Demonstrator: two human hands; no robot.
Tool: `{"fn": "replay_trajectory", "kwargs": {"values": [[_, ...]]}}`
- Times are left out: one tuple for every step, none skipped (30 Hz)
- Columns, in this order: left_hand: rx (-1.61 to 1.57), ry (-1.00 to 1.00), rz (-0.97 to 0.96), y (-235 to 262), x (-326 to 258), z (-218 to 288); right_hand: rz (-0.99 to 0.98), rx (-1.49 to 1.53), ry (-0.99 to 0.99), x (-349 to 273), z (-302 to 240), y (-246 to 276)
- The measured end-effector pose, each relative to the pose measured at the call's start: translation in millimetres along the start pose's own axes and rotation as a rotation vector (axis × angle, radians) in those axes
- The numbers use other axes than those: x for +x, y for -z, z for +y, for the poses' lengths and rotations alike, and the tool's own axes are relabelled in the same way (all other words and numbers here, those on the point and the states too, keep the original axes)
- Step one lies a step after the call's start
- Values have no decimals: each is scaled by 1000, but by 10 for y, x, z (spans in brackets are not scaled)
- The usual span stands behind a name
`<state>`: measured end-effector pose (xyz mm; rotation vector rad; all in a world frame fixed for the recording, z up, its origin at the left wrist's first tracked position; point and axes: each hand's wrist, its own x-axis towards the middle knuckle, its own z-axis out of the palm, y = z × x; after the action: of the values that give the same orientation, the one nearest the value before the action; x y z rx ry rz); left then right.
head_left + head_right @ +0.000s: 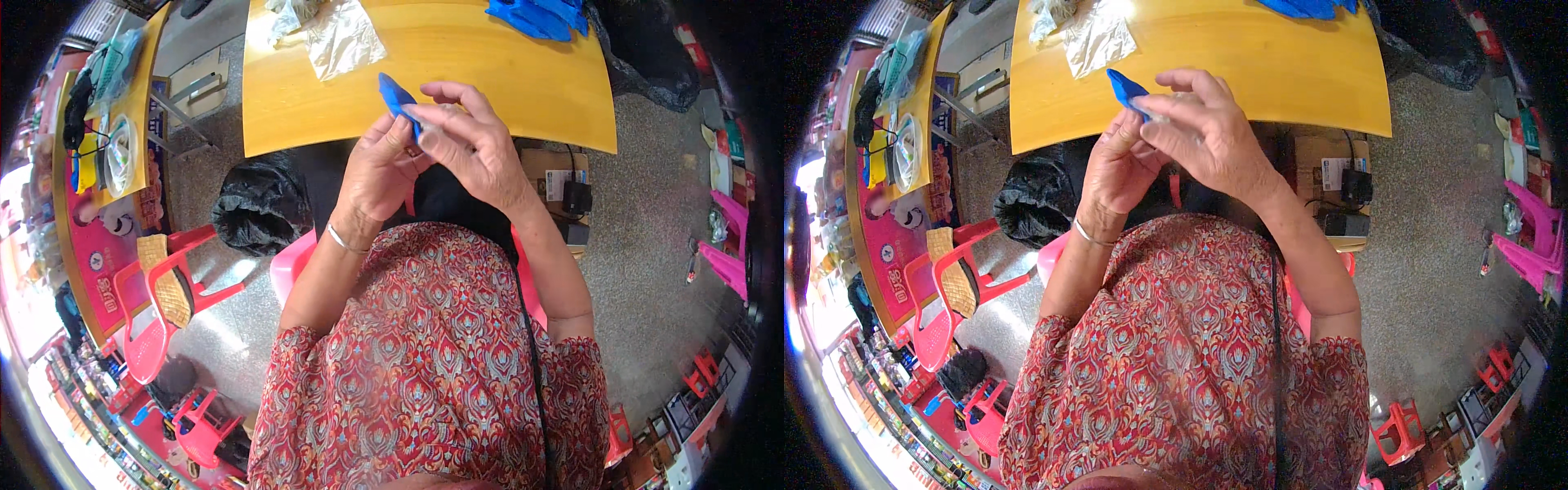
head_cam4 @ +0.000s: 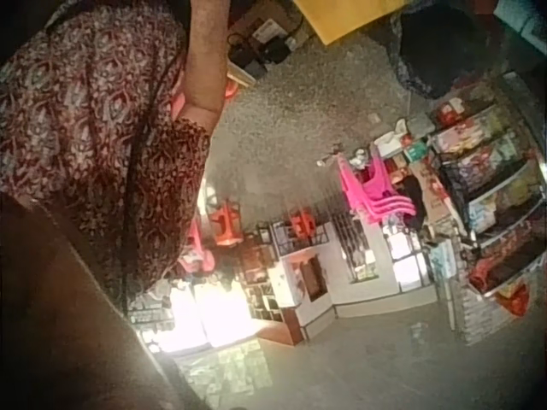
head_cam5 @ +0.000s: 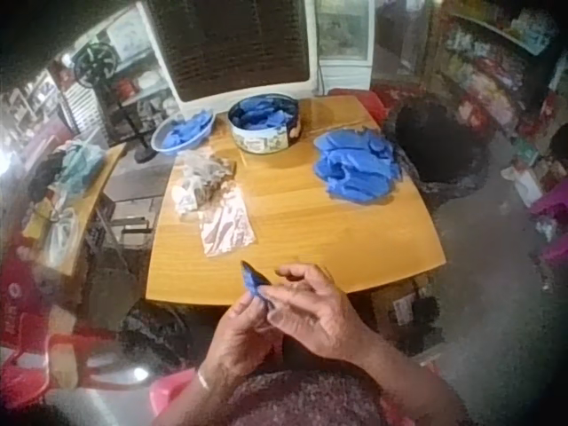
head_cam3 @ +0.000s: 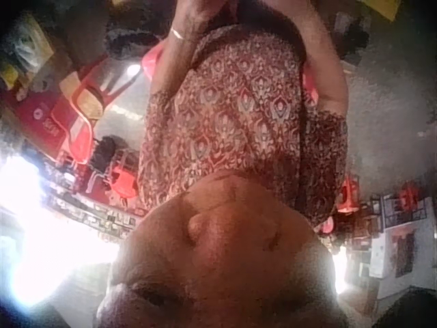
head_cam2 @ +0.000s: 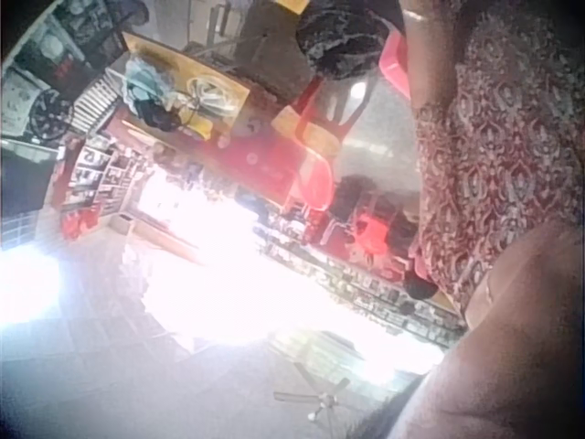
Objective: The person sits at a table and repeatedly stuffs small clear plastic bags containing a granular substance into blue balloons. They stretch the balloon opening, insert the bag, and tie the balloon closed. The person handles multiple balloons and bags throughout the clip.
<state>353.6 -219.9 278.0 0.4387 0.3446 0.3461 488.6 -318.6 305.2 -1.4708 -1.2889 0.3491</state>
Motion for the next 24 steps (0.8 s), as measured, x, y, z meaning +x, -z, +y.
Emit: {"fn": "replay_trajectory", "kwargs": {"values": [[27, -12, 8, -17, -10, -6, -31, -56, 20, -19, -31, 23], [54, -24, 15, -48, -24, -7, -48, -73, 40, -28, -67, 41], [80, -35, 22, -74, -38, -12, -49, -116, 57, -30, -91, 56], [104, -37, 21, -103, -60, -3, -48, -158, 74, -30, -114, 67], [136, -52, 26, -149, -70, 0, -47, -199, 91, -28, -126, 77], [169, -67, 31, -212, -73, 6, -43, -207, 104, -23, -130, 85], [202, -83, 37, -251, -75, 16, -39, -213, 117, -15, -134, 89], [184, -89, 22, -243, -72, 16, -35, -219, 131, -9, -134, 90], [167, -95, 8, -227, -65, 16, -18, -183, 114, -18, -121, 78], [148, -100, -7, -215, -59, 15, 0, -149, 97, -39, -95, 60], [132, -89, -7, -215, -63, 29, 17, -114, 79, -52, -81, 50], [116, -78, -7, -219, -69, 52, 19, -151, 109, -47, -95, 55], [102, -69, -3, -215, -80, 65, 21, -184, 138, -35, -124, 56], [100, -86, -2, -163, -75, 30, 23, -218, 167, -24, -144, 59], [99, -96, -2, -156, -80, 32, 13, -235, 188, -14, -146, 62], [97, -104, -2, -174, -85, 37, 4, -253, 209, -8, -143, 69], [96, -113, -3, -183, -88, 37, -5, -272, 229, -4, -146, 78], [81, -118, 20, -177, -87, 28, -1, -302, 231, 2, -177, 80], [67, -126, 41, -175, -78, 20, 3, -334, 237, 18, -226, 74], [53, -134, 61, -181, -72, 13, 8, -365, 242, 27, -255, 66], [58, -148, 47, -215, -76, 3, 20, -390, 238, 24, -259, 55], [60, -159, 39, -274, -78, -9, 26, -412, 228, 26, -246, 39], [63, -170, 31, -316, -79, -29, 33, -434, 217, 27, -233, 32], [130, -168, 59, -333, -77, -60, 34, -429, 190, 30, -220, 32]]}}
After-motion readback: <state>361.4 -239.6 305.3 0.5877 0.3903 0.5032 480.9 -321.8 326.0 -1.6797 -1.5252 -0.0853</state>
